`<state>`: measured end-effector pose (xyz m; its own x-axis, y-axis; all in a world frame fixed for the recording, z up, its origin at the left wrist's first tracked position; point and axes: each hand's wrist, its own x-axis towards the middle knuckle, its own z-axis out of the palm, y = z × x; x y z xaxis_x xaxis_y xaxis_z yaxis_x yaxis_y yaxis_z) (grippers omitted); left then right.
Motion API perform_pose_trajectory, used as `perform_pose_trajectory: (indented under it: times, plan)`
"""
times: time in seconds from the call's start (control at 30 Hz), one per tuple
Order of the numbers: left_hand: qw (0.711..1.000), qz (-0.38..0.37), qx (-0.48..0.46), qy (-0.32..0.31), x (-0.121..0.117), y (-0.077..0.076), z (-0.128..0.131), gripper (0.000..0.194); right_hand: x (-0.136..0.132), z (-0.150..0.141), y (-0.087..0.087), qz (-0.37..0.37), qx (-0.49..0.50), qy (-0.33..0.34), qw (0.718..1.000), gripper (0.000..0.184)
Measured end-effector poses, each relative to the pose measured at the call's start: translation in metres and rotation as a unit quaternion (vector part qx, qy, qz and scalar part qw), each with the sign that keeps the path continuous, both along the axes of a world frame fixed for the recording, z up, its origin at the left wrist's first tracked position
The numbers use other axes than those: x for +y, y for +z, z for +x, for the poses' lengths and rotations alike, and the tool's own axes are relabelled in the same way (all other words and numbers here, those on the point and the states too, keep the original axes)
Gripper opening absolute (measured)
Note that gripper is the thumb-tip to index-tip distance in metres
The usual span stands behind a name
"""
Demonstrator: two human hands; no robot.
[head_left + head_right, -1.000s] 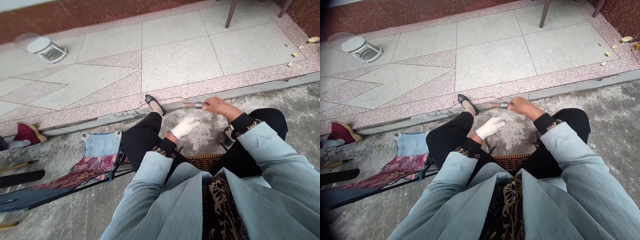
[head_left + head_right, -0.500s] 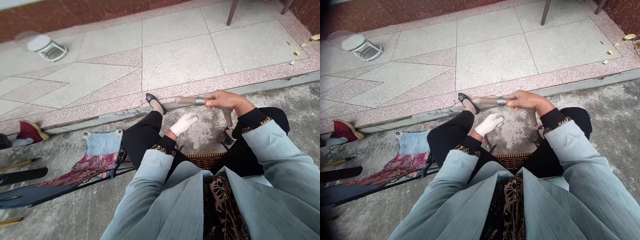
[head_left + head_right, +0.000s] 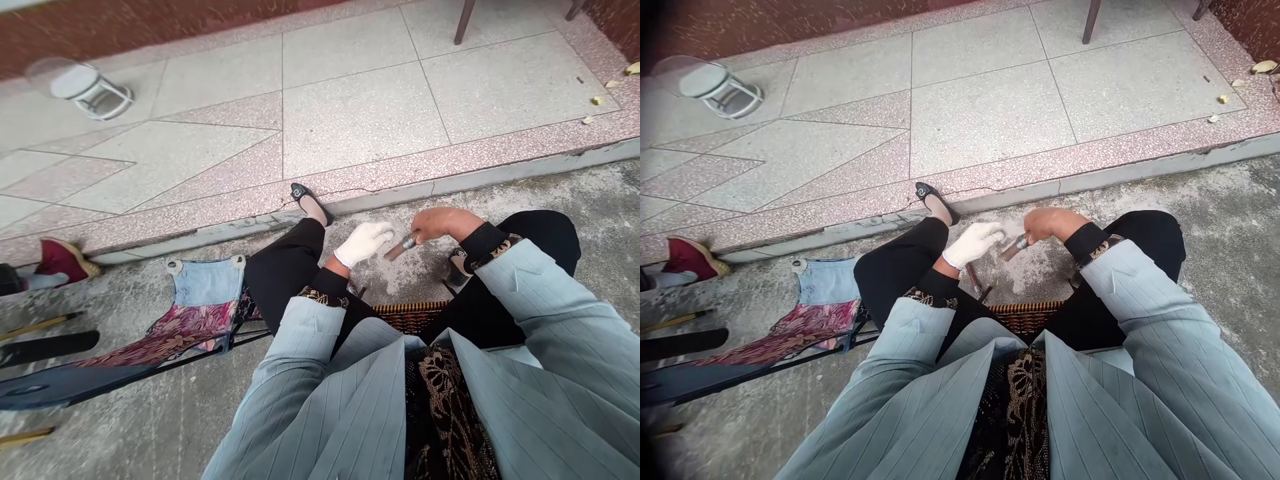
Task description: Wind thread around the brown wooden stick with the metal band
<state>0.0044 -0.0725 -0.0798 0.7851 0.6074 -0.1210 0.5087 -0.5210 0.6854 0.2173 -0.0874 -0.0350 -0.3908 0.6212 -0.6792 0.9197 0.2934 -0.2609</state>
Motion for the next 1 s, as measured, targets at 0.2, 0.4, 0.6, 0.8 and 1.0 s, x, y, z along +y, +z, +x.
perform_pose_trajectory:
  times: [0.2, 0.4, 0.6, 0.8, 1.0]
  plan:
    - [0.999, -0.017, -0.013, 0.046, 0.009, -0.008, 0.002, 0.031, 0.001, 0.014, 0.015, -0.115, 0.2, 0.015, 0.973, 0.02]
    - [0.968, -0.214, -0.114, 0.061, -0.006, -0.029, 0.015, 0.037, 0.004, 0.03, 0.029, -0.062, 0.294, -0.09, 0.95, 0.027]
    - [0.941, -0.311, -0.135, -0.023, -0.022, -0.022, 0.02, 0.043, 0.01, 0.017, 0.014, 0.106, 0.099, -0.187, 0.971, 0.031]
    - [0.99, -0.129, -0.059, -0.01, -0.004, -0.01, 0.008, 0.034, 0.002, -0.003, 0.002, 0.042, -0.01, -0.058, 0.997, 0.018]
    - [0.988, -0.129, -0.076, -0.029, 0.005, -0.019, 0.005, 0.035, -0.002, 0.011, 0.014, -0.142, 0.191, 0.026, 0.971, 0.019]
